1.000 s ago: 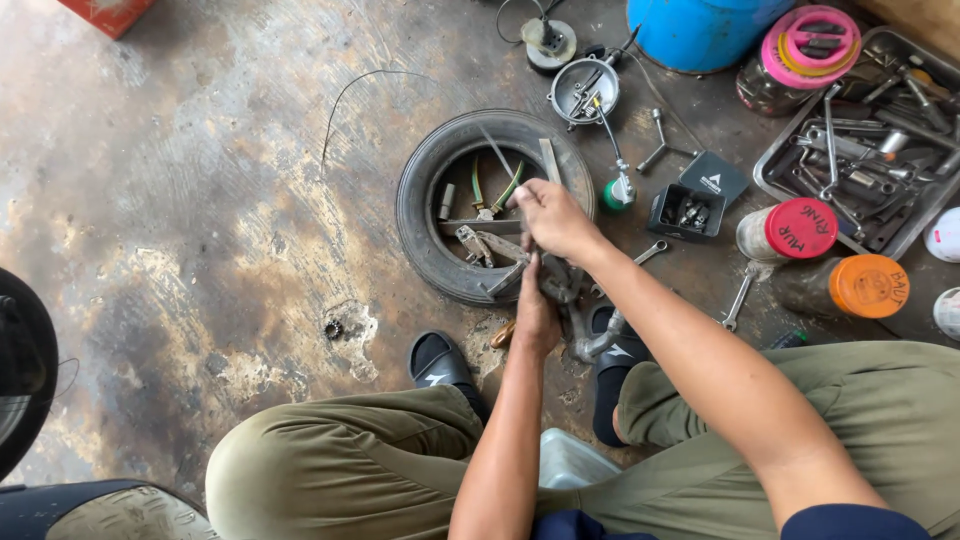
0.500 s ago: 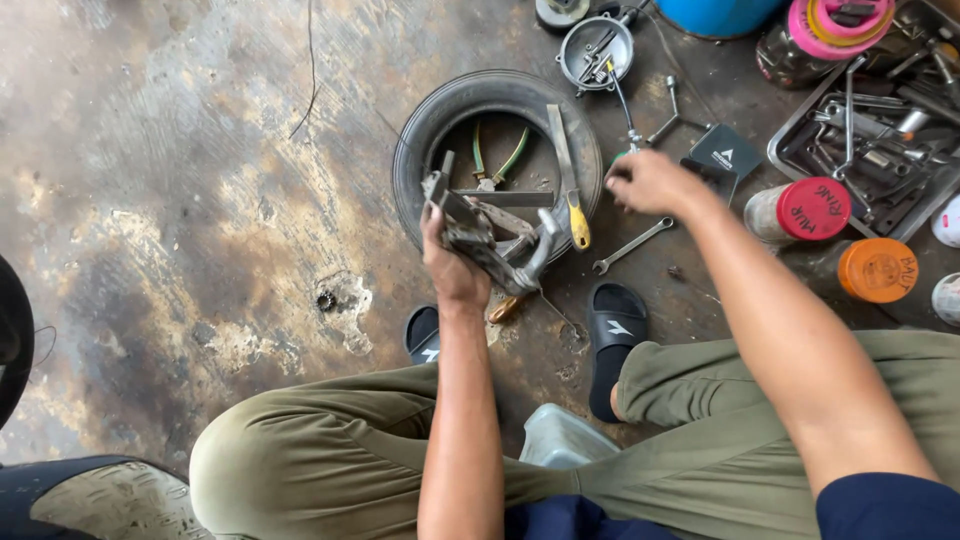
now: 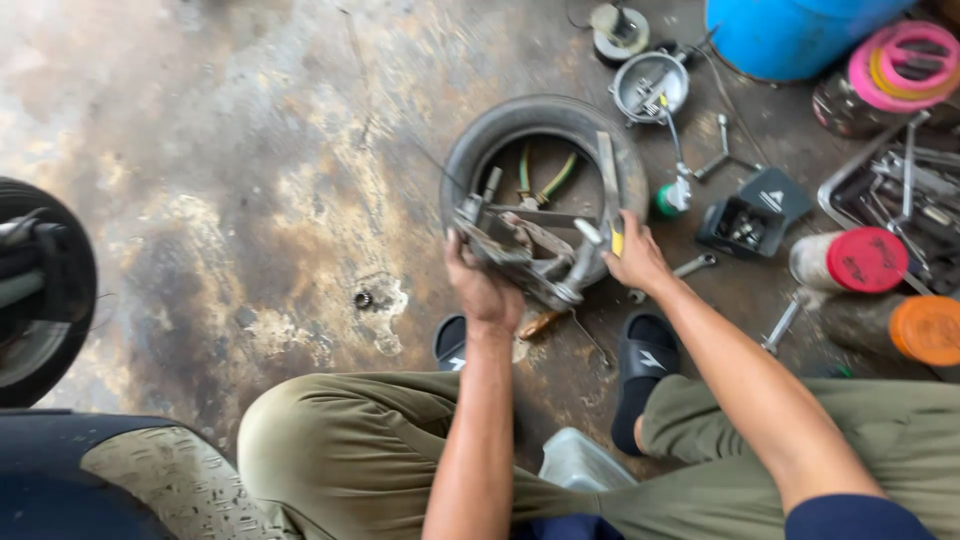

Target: The recorder is using a metal file to smooth the edges and surfaces of a motorcycle brake component.

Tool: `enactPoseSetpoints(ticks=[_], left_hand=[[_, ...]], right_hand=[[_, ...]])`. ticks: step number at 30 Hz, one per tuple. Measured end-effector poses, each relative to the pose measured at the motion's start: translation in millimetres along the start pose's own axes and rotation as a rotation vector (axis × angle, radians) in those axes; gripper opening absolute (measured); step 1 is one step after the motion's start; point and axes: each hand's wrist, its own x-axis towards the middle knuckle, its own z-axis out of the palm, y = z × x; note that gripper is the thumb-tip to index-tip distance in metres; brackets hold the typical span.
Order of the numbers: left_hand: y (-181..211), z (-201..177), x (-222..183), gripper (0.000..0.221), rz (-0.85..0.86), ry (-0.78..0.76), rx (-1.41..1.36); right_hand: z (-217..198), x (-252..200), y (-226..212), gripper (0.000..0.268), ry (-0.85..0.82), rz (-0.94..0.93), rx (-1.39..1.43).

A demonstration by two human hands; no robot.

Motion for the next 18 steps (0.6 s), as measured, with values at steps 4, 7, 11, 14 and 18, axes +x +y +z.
enactPoseSetpoints(ticks=[4,7,11,14,18], left_hand=[[-14.3,-3.8,-0.7,0.055,-0.083,0.008,0.019],[-19.8,-3.2,0.8,0.050,-0.136,-0.028,-0.040],[-21.4,-10.2,-3.1,0.050,-0.172,-0.157,-0.161],[-21.6,-12.4,1.4,0.051,-0.157,-0.283,-0.240],[-22.8,-14.9,4.8,0.058,-0.152,-0.233,-0.195]], right_hand=[[-40.6,-20.6,-40.5,0.092,0.069,-0.019,0.065],[-119.3,-51.2,-94.4,0.075,0.072,0.158,0.111],[-216.4,-133.0,-162.0,0.057,0.213,0.045,0.054],[-243.8,-185.4,-178.3,0.047,0.420,-0.219,-0.003],[-227.1,-215.0,-159.7,0.040,0.670,-0.580,0.236]])
